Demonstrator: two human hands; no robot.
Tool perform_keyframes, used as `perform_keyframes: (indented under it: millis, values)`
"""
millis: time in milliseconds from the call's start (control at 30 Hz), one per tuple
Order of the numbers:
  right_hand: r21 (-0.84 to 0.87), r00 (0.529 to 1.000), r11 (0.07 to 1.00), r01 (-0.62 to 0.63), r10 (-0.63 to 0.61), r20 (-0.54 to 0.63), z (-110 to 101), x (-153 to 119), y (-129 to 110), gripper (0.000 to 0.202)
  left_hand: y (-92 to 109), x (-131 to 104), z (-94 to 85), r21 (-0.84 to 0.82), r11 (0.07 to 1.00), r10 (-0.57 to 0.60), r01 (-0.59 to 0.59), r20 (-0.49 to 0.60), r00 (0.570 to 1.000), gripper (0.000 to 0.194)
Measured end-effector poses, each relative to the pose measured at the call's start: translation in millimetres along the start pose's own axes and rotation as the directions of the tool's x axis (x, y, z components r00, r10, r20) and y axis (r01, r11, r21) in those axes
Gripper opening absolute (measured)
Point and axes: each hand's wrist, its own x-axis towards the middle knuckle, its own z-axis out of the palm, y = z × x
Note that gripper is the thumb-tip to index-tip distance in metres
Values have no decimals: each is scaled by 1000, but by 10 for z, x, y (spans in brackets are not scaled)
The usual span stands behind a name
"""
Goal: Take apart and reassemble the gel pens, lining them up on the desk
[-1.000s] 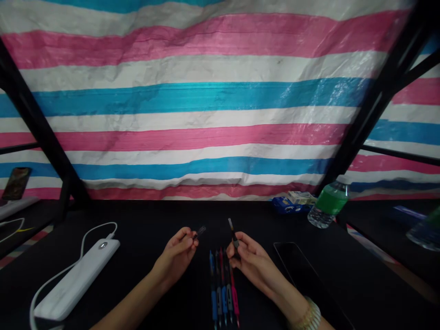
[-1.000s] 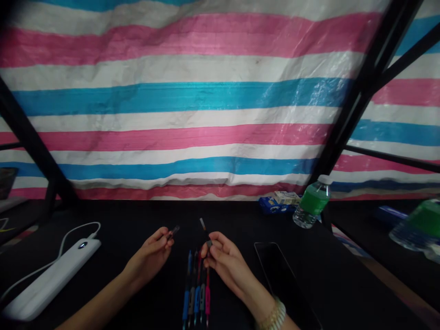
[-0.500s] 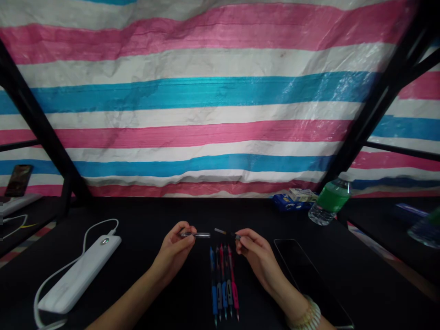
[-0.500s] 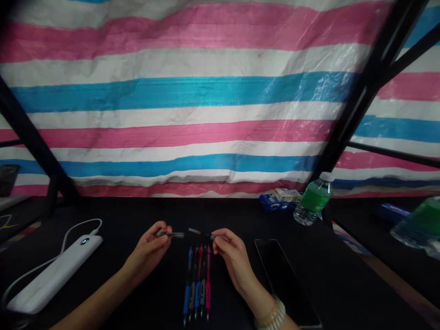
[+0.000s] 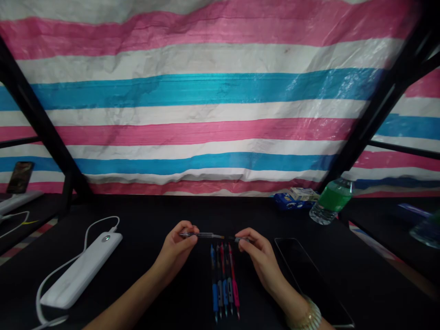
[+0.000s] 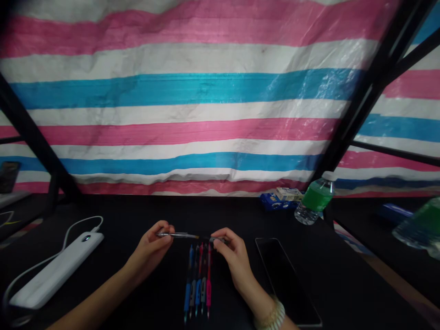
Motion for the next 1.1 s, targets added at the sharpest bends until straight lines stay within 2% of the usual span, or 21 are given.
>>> perform_keyframes:
  millis: [167,300,367,567,833,1000,1100]
  values:
    - [-204,991,970,134,-127,48,33,-25,-65,14,-47,-26,18,183,980,68,-79,64,996,26]
    - [-331,950,891,311,-285,126,83,-60,-98,10,-109,-50,4,283,954,65,-98,124,990,21]
    - [-348,935,868,355,-325,145,97,-68,-88,10,-127,-53,-2,282,955,61,-92,118,991,20]
    - [-286,951,912,293,-248,183,123,-69,-65,9,-146,-48,-2,256,965,27,-56,114,993,23]
    - [-318,969,915,247,-224,106,141,-87,-57,5,-124,-68,-17,394,915,54,-90,102,993,22]
    - [-434,979,878,204,-176,103,110,-87,-31,18,-113,-84,0,454,883,72,-115,110,991,22]
    - [-471,973,852,227,-175,152,91,-93,-45,26,-119,-90,17,450,886,72,-111,103,992,22]
